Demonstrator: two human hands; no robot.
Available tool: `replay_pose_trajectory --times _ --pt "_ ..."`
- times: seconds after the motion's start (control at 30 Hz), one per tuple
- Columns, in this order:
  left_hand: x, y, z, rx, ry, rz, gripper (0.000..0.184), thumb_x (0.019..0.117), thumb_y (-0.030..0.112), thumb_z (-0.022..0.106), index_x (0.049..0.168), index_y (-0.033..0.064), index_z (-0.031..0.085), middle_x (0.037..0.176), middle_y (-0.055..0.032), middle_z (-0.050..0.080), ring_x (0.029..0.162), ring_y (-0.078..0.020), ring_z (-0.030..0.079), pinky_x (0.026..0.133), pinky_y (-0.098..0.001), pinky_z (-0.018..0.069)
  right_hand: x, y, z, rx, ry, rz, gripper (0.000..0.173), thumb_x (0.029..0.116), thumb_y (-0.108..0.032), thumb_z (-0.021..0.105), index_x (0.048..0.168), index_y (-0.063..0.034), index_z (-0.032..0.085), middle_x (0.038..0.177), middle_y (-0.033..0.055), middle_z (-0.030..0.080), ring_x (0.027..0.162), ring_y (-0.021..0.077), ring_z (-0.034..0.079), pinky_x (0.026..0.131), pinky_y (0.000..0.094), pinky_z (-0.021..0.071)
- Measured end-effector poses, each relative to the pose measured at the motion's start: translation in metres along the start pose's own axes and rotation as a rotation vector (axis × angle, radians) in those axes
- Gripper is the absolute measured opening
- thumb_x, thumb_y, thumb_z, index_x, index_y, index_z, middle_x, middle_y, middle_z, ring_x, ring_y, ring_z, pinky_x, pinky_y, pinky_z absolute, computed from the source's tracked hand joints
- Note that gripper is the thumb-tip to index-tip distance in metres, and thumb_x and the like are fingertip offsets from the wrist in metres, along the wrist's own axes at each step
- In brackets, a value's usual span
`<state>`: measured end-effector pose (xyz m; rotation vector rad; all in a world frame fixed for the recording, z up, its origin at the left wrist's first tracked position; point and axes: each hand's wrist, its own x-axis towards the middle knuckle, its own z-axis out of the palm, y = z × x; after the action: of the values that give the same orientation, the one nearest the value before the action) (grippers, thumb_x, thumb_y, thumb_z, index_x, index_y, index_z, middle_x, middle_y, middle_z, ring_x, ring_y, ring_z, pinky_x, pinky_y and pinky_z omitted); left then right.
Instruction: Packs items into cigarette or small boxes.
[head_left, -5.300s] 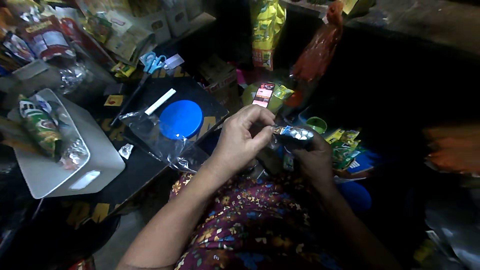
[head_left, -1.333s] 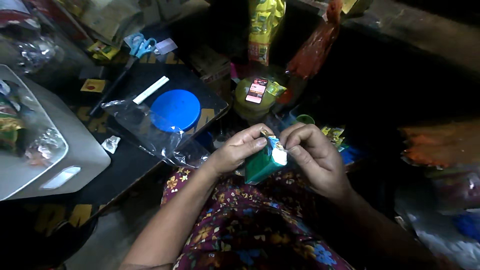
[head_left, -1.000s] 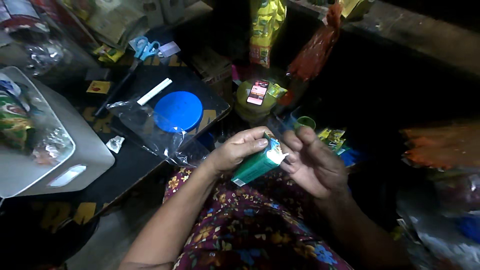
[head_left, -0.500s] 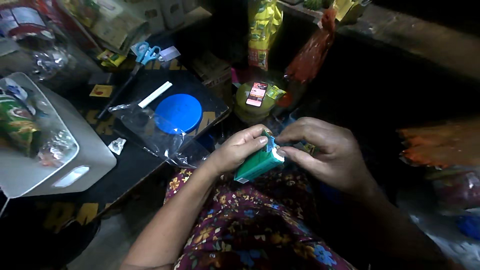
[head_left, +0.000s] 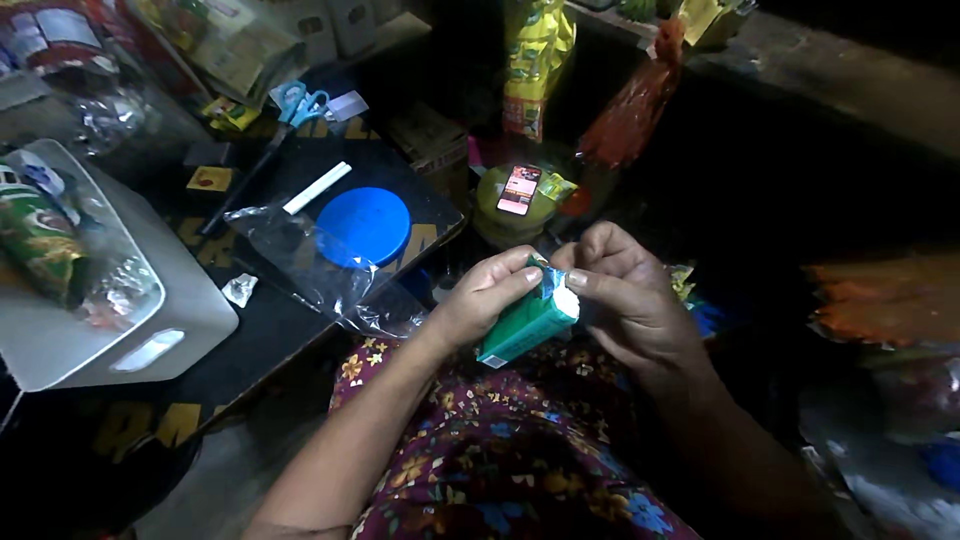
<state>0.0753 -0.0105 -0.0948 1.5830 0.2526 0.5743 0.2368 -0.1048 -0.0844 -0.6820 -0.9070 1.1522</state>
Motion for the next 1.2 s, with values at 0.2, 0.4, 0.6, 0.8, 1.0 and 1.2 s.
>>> replay_pose_trajectory --times 0.2,0.4,0.6,0.8,1.0,1.2 --pt "0.002 0.003 0.001 0.329 0.017 0.016 0.099 0.0788 0.059 0.077 0.153 0.0069 0.035 0.124 -0.0036 0.062 0.103 -0.0028 0.063 0.088 -0.0243 0.0558 0.002 -0.006 0.003 -0.46 0.122 -0.23 0.027 0.0862 0.003 0.064 0.101 -0.0169 0.054 0.089 -0.008 0.064 0.073 -0.0019 0.061 0.063 0.0128 0.0529" --pt "0.01 -0.004 0.006 0.782 0.388 0.48 0.062 0.079 0.019 0.082 0.128 -0.0044 0.051 0.128 -0.023 0.059 0.126 -0.025 0.057 0.106 -0.0347 0.0474 0.012 -0.023 0.008 -0.668 0.17 -0.406 0.027 0.086 0.001 0.065 0.105 -0.013 0.052 0.09 -0.0082 0.063 0.072 -0.0038 0.06 0.064 0.0116 0.0524" --pt "0.028 0.016 0.006 0.85 0.463 0.555 0.032 0.08 0.003 0.073 0.111 -0.0022 0.067 0.112 -0.0154 0.068 0.108 -0.0204 0.065 0.096 -0.0318 0.0532 0.027 -0.041 0.009 -0.632 0.144 -0.497 0.03 0.0858 0.003 0.065 0.108 -0.0146 0.053 0.092 -0.0083 0.065 0.079 -0.0014 0.063 0.07 0.0143 0.0551" --pt "0.042 0.027 0.002 0.884 0.52 0.629 0.028 0.0823 0.0 0.07 0.11 -0.0017 0.071 0.111 -0.0146 0.07 0.109 -0.0201 0.066 0.097 -0.0317 0.0528 0.035 -0.051 0.01 -0.581 0.111 -0.527 0.034 0.0846 0.004 0.067 0.107 -0.0175 0.053 0.089 -0.0093 0.067 0.078 -0.0006 0.065 0.07 0.0156 0.0572" --pt "0.045 0.035 0.0 0.865 0.514 0.666 0.02 0.0834 -0.002 0.067 0.102 -0.0012 0.072 0.106 -0.0151 0.071 0.111 -0.0232 0.066 0.1 -0.0354 0.0518 0.035 -0.054 0.018 -0.578 0.214 -0.483 0.027 0.0842 -0.002 0.065 0.106 -0.0123 0.053 0.082 -0.0087 0.065 0.071 -0.0012 0.063 0.065 0.0166 0.056" --pt "0.043 0.034 0.002 0.876 0.511 0.644 0.017 0.0826 0.003 0.071 0.099 -0.0004 0.072 0.102 -0.0131 0.072 0.106 -0.0218 0.068 0.097 -0.0355 0.0531 0.036 -0.052 0.015 -0.769 0.206 -0.581 0.016 0.0844 -0.004 0.065 0.098 -0.0093 0.059 0.093 -0.0057 0.061 0.078 -0.0028 0.059 0.069 0.014 0.0533"
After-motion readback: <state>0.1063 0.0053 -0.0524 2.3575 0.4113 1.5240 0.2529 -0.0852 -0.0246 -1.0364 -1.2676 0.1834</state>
